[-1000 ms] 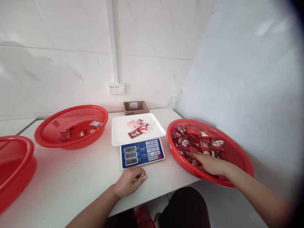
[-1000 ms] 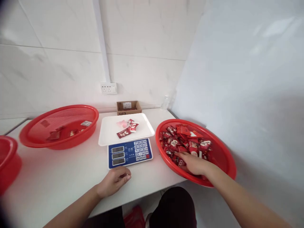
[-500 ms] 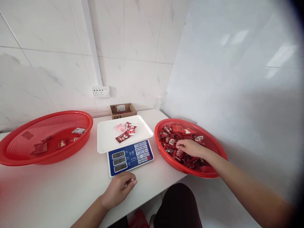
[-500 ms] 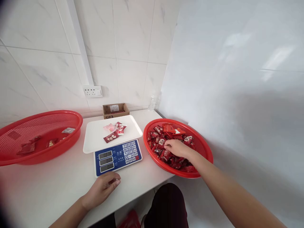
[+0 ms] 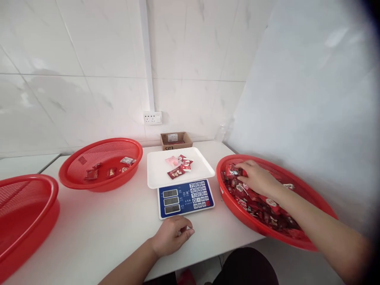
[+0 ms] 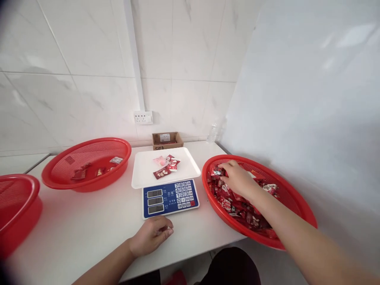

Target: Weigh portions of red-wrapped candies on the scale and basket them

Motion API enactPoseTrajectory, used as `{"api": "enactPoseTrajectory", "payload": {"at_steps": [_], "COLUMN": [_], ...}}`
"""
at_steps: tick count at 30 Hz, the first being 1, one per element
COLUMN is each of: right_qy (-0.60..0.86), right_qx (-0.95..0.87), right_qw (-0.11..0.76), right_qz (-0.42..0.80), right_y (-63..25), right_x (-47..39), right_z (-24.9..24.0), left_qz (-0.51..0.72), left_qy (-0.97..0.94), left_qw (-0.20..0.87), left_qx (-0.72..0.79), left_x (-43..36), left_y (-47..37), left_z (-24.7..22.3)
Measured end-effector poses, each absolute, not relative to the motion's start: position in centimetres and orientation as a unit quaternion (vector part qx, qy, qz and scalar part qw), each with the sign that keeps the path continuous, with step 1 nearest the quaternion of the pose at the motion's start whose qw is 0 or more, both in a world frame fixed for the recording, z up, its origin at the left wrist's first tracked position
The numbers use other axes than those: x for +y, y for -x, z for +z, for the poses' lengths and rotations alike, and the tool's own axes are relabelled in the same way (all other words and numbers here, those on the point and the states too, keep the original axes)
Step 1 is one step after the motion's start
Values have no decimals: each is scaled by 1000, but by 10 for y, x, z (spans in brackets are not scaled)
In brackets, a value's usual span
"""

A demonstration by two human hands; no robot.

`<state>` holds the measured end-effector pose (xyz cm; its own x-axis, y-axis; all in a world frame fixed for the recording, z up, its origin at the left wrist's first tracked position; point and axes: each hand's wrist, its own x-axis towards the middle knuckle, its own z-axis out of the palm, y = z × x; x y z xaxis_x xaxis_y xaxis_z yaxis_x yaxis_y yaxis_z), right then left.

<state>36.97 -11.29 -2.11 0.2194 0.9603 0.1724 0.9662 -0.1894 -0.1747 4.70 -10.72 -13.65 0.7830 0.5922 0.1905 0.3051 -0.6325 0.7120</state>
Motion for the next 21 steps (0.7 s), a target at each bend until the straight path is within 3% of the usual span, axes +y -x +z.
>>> {"api": "enactPoseTrajectory", "payload": {"at_steps": [4, 11, 21], "right_qy": [715, 644, 641], "right_qx": [-671, -729, -712], "right_qw": [196, 212, 284], "right_qz": [13, 93, 40], "right_y": [-327, -245, -262], "right_x": [-81, -22, -59], "right_z": [4, 1, -17], "left_qz": [209, 224, 224], "left_qy": [-885, -886, -899], "left_qw": [335, 317, 292], "left_qx": [246, 254, 238], "left_x": [-108, -106, -108], "left_y": [-47, -43, -41], "left_z": [-136, -138, -138]}}
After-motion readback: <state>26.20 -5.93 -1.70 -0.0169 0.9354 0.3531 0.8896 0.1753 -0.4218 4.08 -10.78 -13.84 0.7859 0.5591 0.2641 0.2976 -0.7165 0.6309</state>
